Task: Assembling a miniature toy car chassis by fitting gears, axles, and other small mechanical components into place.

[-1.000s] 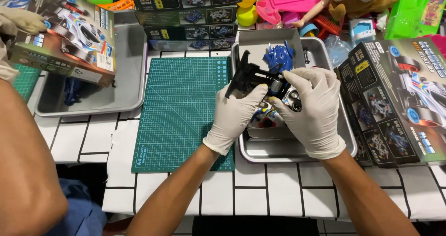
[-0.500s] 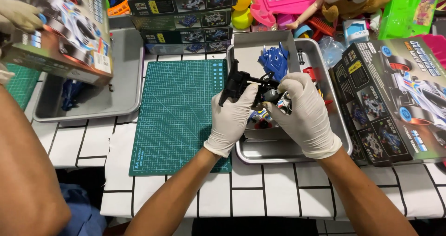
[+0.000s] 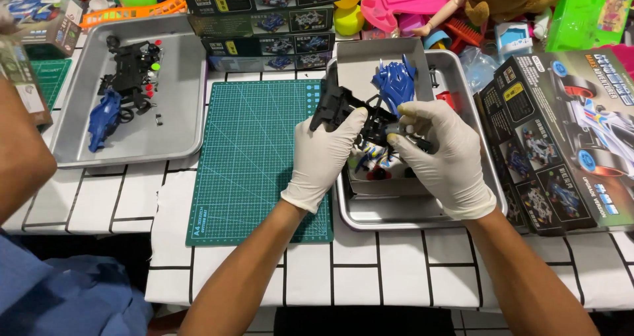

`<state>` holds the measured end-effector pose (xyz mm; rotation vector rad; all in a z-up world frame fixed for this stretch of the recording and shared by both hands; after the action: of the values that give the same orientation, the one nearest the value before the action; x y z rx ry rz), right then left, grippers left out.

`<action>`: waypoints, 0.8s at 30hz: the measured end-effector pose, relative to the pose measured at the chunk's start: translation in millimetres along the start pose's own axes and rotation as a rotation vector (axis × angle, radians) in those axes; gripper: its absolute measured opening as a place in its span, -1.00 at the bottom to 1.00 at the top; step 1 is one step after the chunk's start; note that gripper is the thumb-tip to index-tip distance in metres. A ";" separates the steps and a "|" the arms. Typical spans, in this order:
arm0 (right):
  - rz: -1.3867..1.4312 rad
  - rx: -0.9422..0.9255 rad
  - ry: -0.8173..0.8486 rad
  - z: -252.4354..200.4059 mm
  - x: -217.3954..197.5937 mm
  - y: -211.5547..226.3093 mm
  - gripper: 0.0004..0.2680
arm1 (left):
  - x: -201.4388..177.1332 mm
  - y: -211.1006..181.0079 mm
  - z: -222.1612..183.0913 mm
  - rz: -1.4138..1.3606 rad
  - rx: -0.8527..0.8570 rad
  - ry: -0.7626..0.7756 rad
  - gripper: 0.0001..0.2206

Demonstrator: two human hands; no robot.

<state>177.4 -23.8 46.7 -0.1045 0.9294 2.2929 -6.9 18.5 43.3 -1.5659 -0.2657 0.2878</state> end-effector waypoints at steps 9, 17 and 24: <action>-0.037 -0.093 -0.013 5.2 -2.6 5.9 -0.82 | 0.2 9.9 12.6 0.021 0.106 0.178 -0.62; -0.063 -0.064 -0.019 4.1 -4.0 2.4 -0.82 | -4.4 28.4 34.2 0.150 0.076 0.046 -0.66; 0.011 0.018 -0.001 11.0 -7.2 8.6 -0.83 | -12.8 -11.2 11.5 0.182 0.754 -0.011 -0.76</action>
<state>179.6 -25.1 62.2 -0.0905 0.9519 2.2940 -22.8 25.1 54.5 -0.8404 -0.0088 0.4739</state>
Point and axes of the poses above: each hand's wrist, its own z-axis towards the middle knuckle, its own x-axis out of the palm, y = z × x, the point moved 3 cm from there along z, towards the middle knuckle, and after that the axes turned 11 degrees about -y, right-handed, at the moved point
